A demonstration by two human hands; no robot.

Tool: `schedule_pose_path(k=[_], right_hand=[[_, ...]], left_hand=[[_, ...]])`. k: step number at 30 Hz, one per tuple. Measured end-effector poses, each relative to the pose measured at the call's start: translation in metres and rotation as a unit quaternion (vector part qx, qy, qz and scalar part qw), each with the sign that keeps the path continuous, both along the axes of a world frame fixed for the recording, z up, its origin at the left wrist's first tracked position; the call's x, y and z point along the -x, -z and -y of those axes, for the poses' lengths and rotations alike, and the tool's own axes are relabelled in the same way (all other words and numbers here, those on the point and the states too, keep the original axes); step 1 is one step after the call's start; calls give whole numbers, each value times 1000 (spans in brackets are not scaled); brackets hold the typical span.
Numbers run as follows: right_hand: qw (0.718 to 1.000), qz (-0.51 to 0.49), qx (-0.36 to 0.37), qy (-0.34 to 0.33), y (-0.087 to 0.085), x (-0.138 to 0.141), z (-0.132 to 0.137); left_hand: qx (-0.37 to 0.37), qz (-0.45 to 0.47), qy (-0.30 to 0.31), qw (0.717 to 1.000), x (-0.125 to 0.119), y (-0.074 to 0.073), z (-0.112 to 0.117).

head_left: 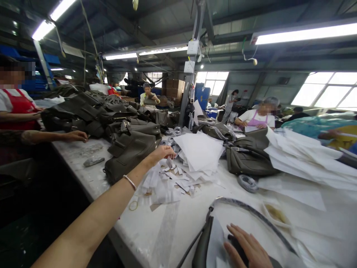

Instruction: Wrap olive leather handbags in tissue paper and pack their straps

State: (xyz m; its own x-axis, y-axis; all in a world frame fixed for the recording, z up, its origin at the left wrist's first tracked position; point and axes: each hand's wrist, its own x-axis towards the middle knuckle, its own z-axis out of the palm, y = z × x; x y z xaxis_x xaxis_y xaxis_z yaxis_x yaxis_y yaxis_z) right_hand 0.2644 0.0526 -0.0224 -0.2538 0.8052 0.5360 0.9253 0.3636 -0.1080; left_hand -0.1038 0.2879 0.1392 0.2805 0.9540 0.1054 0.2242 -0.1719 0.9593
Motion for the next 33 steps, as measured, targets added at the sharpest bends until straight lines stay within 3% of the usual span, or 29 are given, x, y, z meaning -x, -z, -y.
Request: schedule_pose_path(k=[4, 6, 10, 14, 18, 22, 25, 29, 31, 33], right_hand=[[975, -204, 54, 68, -51, 20, 8], [934, -326, 122, 85, -84, 34, 6], [841, -496, 212, 33, -138, 64, -10], [774, -563, 281, -78, -162, 86, -27], [712, -569, 382, -154, -167, 94, -29], [710, -571, 385, -146, -164, 92, -27], [739, -565, 347, -117, -158, 90, -27], [828, -536, 168, -2, -148, 88, -21], [852, -517, 66, 46, -144, 88, -13], [867, -496, 8, 56, -142, 89, -1]], left_hand=[[39, 69, 88, 993, -30, -2, 34], [54, 93, 128, 986, -47, -2, 53], [81, 140, 205, 965, -79, -5, 89], [115, 239, 290, 920, -101, -12, 115], [141, 288, 282, 904, -112, -19, 127], [144, 307, 265, 903, -119, -16, 128], [167, 327, 245, 898, -124, -10, 127], [233, 413, 196, 858, -130, -7, 127], [287, 462, 149, 826, -132, -8, 129], [344, 494, 104, 792, -135, -10, 131]])
